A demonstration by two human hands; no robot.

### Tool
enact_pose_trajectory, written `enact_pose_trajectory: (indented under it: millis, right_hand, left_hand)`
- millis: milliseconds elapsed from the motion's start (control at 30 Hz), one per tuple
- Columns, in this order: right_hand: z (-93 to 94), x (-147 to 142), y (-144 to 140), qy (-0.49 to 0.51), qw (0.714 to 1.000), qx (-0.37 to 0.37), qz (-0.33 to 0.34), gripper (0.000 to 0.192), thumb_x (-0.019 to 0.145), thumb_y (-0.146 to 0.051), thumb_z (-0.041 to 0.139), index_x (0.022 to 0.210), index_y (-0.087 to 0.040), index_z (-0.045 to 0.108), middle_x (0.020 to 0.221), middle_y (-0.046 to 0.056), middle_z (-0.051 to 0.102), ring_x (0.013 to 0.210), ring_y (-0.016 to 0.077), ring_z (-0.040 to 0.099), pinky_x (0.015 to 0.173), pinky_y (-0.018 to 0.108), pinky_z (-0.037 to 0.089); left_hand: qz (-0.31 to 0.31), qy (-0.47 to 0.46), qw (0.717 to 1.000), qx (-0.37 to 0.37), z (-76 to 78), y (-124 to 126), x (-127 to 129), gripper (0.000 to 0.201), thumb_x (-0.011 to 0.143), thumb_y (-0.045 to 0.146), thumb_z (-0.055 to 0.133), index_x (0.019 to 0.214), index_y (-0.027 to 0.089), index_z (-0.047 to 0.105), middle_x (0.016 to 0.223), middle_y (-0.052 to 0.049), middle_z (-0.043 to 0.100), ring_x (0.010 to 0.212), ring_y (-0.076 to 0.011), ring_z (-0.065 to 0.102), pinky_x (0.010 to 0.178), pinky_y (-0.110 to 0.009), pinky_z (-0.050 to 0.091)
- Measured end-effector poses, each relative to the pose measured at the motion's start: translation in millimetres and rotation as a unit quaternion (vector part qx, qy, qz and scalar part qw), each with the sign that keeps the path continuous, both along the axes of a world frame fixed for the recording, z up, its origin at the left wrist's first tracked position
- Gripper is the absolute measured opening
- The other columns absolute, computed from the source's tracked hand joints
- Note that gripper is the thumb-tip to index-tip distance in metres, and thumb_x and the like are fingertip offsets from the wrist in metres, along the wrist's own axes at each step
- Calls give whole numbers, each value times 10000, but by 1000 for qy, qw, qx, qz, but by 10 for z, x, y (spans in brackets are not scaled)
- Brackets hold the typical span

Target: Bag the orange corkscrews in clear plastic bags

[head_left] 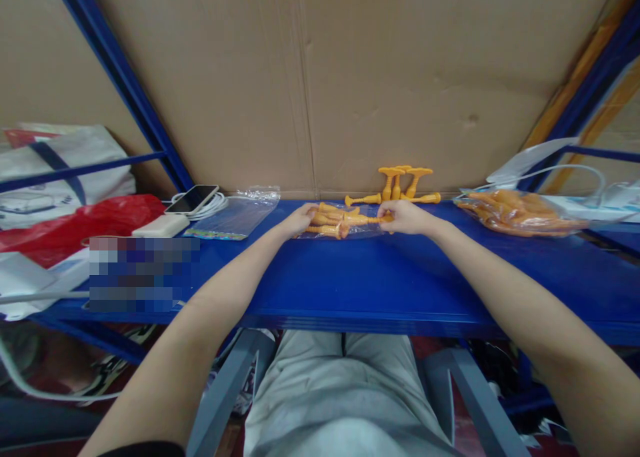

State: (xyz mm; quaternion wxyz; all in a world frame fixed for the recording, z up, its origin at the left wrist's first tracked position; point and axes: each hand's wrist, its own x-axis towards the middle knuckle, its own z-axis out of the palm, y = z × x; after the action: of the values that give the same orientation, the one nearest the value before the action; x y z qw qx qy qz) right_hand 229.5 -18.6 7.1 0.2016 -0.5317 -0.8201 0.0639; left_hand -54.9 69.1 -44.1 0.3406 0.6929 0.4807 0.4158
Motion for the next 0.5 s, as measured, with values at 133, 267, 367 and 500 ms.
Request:
enact_pose_trajectory:
  millis: [133, 267, 367, 500]
  right_hand:
    - [-34, 31, 39, 48, 999, -14, 6, 69, 688, -148, 600, 752, -159, 623, 679, 2, 638, 629, 136, 581, 638, 256, 430]
    - [-98, 16, 72, 109, 992, -57, 10, 57, 721, -177, 614, 774, -160, 615, 644, -14, 624, 563, 116, 578, 596, 245, 448]
    - [-176, -48, 79, 162, 982, -88, 30, 84, 730, -215, 662, 777, -165, 614, 642, -15, 628, 544, 114, 587, 566, 233, 462]
    - [-255, -140, 82, 278, 950, -134, 34, 189, 716, -236, 746, 850, -169, 630, 647, -28, 635, 549, 109, 595, 589, 236, 499]
  left_hand:
    - [-20, -9, 1000, -21, 27, -62, 79, 200, 830, 99, 504, 955, 176, 640, 1125, -66, 691, 1170, -201, 585, 1121, -408, 349]
    - [-34, -24, 998, -47, 85, -164, 135, 183, 849, 113, 519, 954, 187, 649, 1121, -55, 697, 1165, -197, 589, 1105, -389, 371]
    - [-43, -38, 997, -58, 125, -248, 174, 145, 876, 187, 549, 969, 192, 660, 1141, -62, 702, 1173, -211, 586, 1083, -364, 398]
    - [-41, -58, 996, -51, 150, -323, 233, 181, 901, 321, 570, 963, 185, 673, 1137, -75, 711, 1182, -240, 582, 1054, -340, 425]
